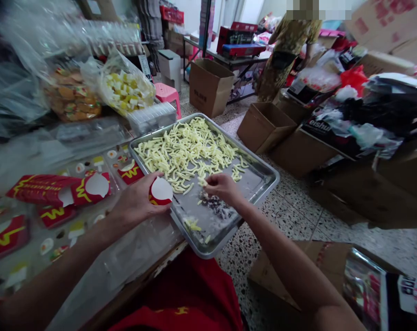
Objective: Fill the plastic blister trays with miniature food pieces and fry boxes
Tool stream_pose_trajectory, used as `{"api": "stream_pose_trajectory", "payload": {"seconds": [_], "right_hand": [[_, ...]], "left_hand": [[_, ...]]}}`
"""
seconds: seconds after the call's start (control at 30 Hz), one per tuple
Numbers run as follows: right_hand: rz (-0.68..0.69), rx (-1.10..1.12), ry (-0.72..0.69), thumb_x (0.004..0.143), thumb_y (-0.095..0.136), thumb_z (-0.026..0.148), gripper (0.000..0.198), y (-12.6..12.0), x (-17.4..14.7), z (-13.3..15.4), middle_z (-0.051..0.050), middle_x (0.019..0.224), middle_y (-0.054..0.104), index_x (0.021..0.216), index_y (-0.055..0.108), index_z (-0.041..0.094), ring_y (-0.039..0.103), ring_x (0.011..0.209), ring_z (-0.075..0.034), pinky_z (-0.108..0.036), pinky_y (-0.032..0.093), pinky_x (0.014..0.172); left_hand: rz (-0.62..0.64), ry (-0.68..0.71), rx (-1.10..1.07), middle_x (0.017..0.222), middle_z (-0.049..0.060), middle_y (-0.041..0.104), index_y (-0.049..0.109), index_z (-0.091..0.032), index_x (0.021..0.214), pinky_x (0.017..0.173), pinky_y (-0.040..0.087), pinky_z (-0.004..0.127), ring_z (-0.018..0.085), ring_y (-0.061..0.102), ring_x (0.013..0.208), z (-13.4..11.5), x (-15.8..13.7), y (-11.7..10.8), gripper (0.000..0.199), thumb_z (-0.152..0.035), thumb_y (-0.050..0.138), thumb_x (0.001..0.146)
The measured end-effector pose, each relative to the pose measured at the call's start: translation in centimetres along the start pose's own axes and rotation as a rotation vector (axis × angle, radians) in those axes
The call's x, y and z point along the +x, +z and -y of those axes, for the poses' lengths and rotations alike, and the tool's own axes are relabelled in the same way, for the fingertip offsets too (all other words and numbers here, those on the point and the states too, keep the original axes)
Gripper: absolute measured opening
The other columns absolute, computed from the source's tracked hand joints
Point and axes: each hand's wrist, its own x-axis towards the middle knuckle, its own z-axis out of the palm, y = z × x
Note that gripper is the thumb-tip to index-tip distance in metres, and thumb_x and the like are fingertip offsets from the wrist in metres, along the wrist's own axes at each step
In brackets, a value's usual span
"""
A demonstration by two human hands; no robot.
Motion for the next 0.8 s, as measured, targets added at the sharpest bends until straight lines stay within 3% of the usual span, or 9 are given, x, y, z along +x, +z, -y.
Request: {"api": "stream_pose_trajectory", "payload": {"seconds": [0.13, 0.2, 0.27, 0.37, 0.47, 0.57, 0.63, 0.8], "right_hand": [[0.072, 0.674, 0.123, 0.06, 0.081, 0.029, 0.026, -0.9, -1.2, 1.8, 0.005, 0.058, 0.052, 0.063, 0.059, 0.017, 0.038, 0.048, -0.005, -0.018, 0.033, 0.047], [0.111, 0.816, 0.152, 0.057, 0.083, 0.028, 0.028, -0.7, -1.6, 2.7, 0.006, 0.055, 0.05, 0.064, 0.059, 0.017, 0.036, 0.047, -0.004, -0.016, 0.033, 0.046], [0.089, 0.792, 0.143, 0.057, 0.083, 0.03, 0.027, -0.3, -1.7, 3.0, 0.005, 0.055, 0.052, 0.066, 0.062, 0.016, 0.039, 0.047, -0.005, -0.016, 0.034, 0.046], [-0.063, 0.504, 0.049, 0.063, 0.079, 0.032, 0.022, 0.2, -1.6, 2.5, 0.003, 0.053, 0.055, 0.065, 0.063, 0.016, 0.045, 0.046, -0.007, -0.018, 0.035, 0.046], [-0.182, 0.043, -0.024, 0.07, 0.07, 0.022, 0.008, 0.6, -1.4, 2.3, 0.003, 0.054, 0.058, 0.066, 0.067, 0.016, 0.05, 0.049, -0.01, -0.021, 0.035, 0.049], [-0.21, -0.507, -0.058, 0.075, 0.066, 0.014, 0.01, 1.7, -1.1, 3.2, -0.002, 0.06, 0.062, 0.065, 0.068, 0.016, 0.054, 0.058, -0.014, -0.025, 0.035, 0.056], [-0.171, -0.752, -0.084, 0.08, 0.064, 0.012, 0.012, 2.7, -1.1, 4.1, -0.007, 0.071, 0.066, 0.069, 0.07, 0.016, 0.057, 0.065, -0.016, -0.027, 0.037, 0.06], [-0.135, -0.797, -0.25, 0.088, 0.054, 0.007, 0.028, 5.3, -1.8, 4.3, -0.013, 0.101, 0.066, 0.111, 0.068, 0.012, 0.059, 0.086, -0.021, -0.027, 0.045, 0.071]], "left_hand": [[0.023, 0.09, 0.047, 0.138, 0.012, 0.062, 0.051, -0.021, 0.143, 0.1, 0.052, 0.042, 0.032, 0.063, 0.12, -2.7, 1.7, 2.5, 0.087, -0.033, 0.083, 0.063], [0.098, 0.128, -0.027, 0.129, 0.01, 0.067, 0.053, -0.022, 0.14, 0.094, 0.054, 0.04, 0.031, 0.066, 0.112, -4.1, 2.7, 4.0, 0.086, -0.033, 0.084, 0.061], [0.157, 0.119, -0.152, 0.118, 0.007, 0.071, 0.056, -0.023, 0.134, 0.087, 0.055, 0.037, 0.027, 0.069, 0.102, -5.2, 3.3, 5.4, 0.079, -0.034, 0.083, 0.061], [0.093, 0.044, -0.243, 0.117, 0.006, 0.071, 0.054, -0.022, 0.132, 0.086, 0.055, 0.035, 0.025, 0.069, 0.101, -6.0, 3.6, 7.0, 0.077, -0.031, 0.081, 0.061], [-0.062, 0.03, -0.129, 0.127, 0.01, 0.067, 0.052, -0.02, 0.135, 0.097, 0.053, 0.039, 0.029, 0.066, 0.112, -6.1, 3.7, 8.1, 0.077, -0.026, 0.08, 0.063], [-0.137, 0.127, 0.06, 0.129, 0.014, 0.065, 0.052, -0.017, 0.134, 0.103, 0.049, 0.043, 0.033, 0.062, 0.118, -5.8, 3.9, 8.8, 0.067, -0.019, 0.072, 0.071], [-0.148, 0.177, 0.154, 0.126, 0.016, 0.065, 0.051, -0.017, 0.136, 0.103, 0.048, 0.044, 0.033, 0.061, 0.118, -5.4, 4.2, 9.0, 0.06, -0.018, 0.066, 0.078], [-0.153, 0.191, 0.211, 0.125, 0.02, 0.065, 0.049, -0.012, 0.137, 0.104, 0.046, 0.045, 0.033, 0.06, 0.119, -3.9, 5.1, 8.8, 0.047, -0.019, 0.051, 0.091]]}}
